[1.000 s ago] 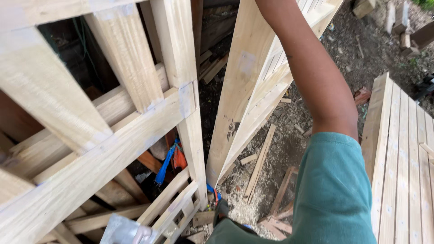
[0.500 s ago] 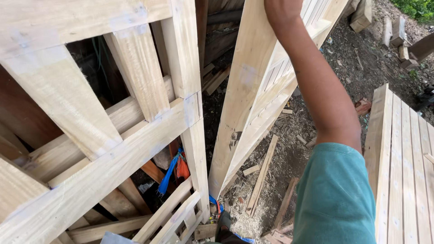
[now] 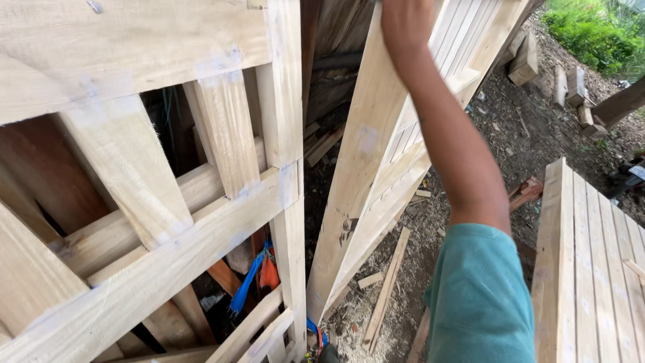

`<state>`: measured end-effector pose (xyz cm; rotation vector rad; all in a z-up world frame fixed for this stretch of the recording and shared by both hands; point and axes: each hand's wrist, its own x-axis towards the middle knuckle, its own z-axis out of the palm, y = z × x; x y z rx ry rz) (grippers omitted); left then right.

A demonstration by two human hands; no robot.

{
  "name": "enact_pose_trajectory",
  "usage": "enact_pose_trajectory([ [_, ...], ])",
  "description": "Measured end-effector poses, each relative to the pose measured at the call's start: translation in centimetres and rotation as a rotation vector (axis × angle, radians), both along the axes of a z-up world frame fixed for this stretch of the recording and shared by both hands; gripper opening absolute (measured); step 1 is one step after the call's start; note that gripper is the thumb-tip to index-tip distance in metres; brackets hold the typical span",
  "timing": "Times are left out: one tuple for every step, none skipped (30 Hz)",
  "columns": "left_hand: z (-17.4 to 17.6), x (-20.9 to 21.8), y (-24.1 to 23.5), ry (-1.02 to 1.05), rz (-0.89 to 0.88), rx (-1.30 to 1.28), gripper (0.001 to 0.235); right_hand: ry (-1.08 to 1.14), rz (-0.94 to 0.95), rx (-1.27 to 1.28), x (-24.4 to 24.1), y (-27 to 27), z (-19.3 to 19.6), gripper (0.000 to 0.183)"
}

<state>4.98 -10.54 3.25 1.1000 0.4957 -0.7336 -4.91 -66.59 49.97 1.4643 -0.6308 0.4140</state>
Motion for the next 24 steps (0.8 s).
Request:
enact_pose_trajectory([
  [0.3, 0.1, 0.2, 0.006, 0.002, 0.014, 0.048, -0.009, 0.005, -0.004, 0.0, 0.8, -1.3, 0.015],
  [0.5, 0.1, 0.2, 0.003, 0.0, 0.019, 0.048, -0.022, 0.024, 0.017, 0.0, 1.9, -1.9, 0.015],
  [0.8, 0.3, 0.8, -0.005, 0.002, 0.014, 0.048, -0.044, 0.048, 0.047, 0.3, 3.3, -2.5, 0.014],
  [1.1, 0.4, 1.9, -0.011, 0.006, 0.008, 0.048, -0.064, 0.085, 0.116, 0.2, 5.4, -3.4, 0.015],
  [1.4, 0.4, 3.3, -0.022, 0.006, -0.003, 0.048, -0.159, 0.122, 0.372, -0.3, 8.2, -4.5, 0.015],
  [1.3, 0.9, 3.1, -0.041, 0.021, -0.038, 0.048, -0.246, 0.176, 0.612, -0.1, 10.8, -4.9, 0.016],
  [1.2, 1.1, 3.1, -0.097, 0.013, -0.092, 0.048, -0.27, 0.219, 0.743, -1.0, 14.1, -5.6, 0.032],
  [1.5, -0.3, 5.4, -0.145, 0.018, -0.123, 0.048, -0.258, 0.446, 0.852, -1.9, 18.1, -7.4, 0.051],
  [2.0, 0.2, 4.7, -0.212, 0.016, -0.16, 0.048, -0.321, 0.628, 1.015, -3.3, 22.0, -8.8, 0.051],
  [3.3, 0.0, 4.3, -0.273, 0.01, -0.184, 0.048, -0.306, 0.772, 1.166, -4.7, 25.6, -9.8, 0.047],
  [5.0, 0.6, 2.7, -0.345, 0.01, -0.215, 0.048, -0.301, 0.911, 1.323, -5.5, 28.5, -10.3, 0.043],
  [7.0, 0.8, 1.8, -0.45, -0.027, -0.26, 0.046, -0.263, 1.0, 1.367, -6.7, 31.9, -10.9, 0.04],
  [9.1, 0.5, 0.5, -0.432, 0.028, -0.266, 0.046, -0.232, 1.09, 1.412, -7.5, 33.7, -10.6, 0.037],
  [11.2, 1.2, -1.2, -0.587, 0.045, -0.338, 0.048, -0.15, 1.191, 1.395, -8.0, 35.2, -10.8, 0.023],
  [13.5, 0.1, -1.0, -0.596, -0.004, -0.325, 0.049, -0.079, 1.3, 1.375, -8.1, 36.2, -10.9, 0.029],
  [16.1, 0.4, -1.6, -0.652, -0.051, -0.359, 0.052, 0.0, 1.338, 1.348, -7.9, 36.2, -10.6, 0.027],
  [18.7, -0.3, -1.2, -0.664, -0.088, -0.284, 0.052, 0.079, 1.375, 1.319, -8.0, 36.8, -10.5, 0.025],
  [20.8, -0.7, -1.5, -0.689, -0.114, -0.239, 0.053, 0.175, 1.411, 1.252, -7.7, 36.7, -10.2, 0.024],
  [22.6, -0.8, -1.6, -0.714, -0.138, -0.194, 0.054, 0.169, 1.39, 1.274, -7.4, 36.9, -10.2, 0.027],
  [23.9, -1.1, -2.0, -0.729, -0.135, -0.213, 0.054, 0.169, 1.357, 1.294, -7.5, 37.0, -9.9, 0.031],
  [24.8, -1.5, -2.4, -0.744, -0.131, -0.231, 0.054, 0.168, 1.325, 1.314, -7.5, 37.0, -9.7, 0.035],
  [25.6, -1.9, -2.5, -0.745, -0.132, -0.24, 0.054, 0.189, 1.294, 1.315, -7.6, 37.2, -9.8, 0.037],
  [26.1, -2.2, -2.6, -0.736, -0.135, -0.244, 0.053, 0.209, 1.264, 1.317, -7.6, 37.3, -9.8, 0.039],
  [26.4, -2.5, -3.1, -0.73, -0.136, -0.251, 0.052, 0.23, 1.234, 1.314, -7.7, 37.3, -9.9, 0.041],
])
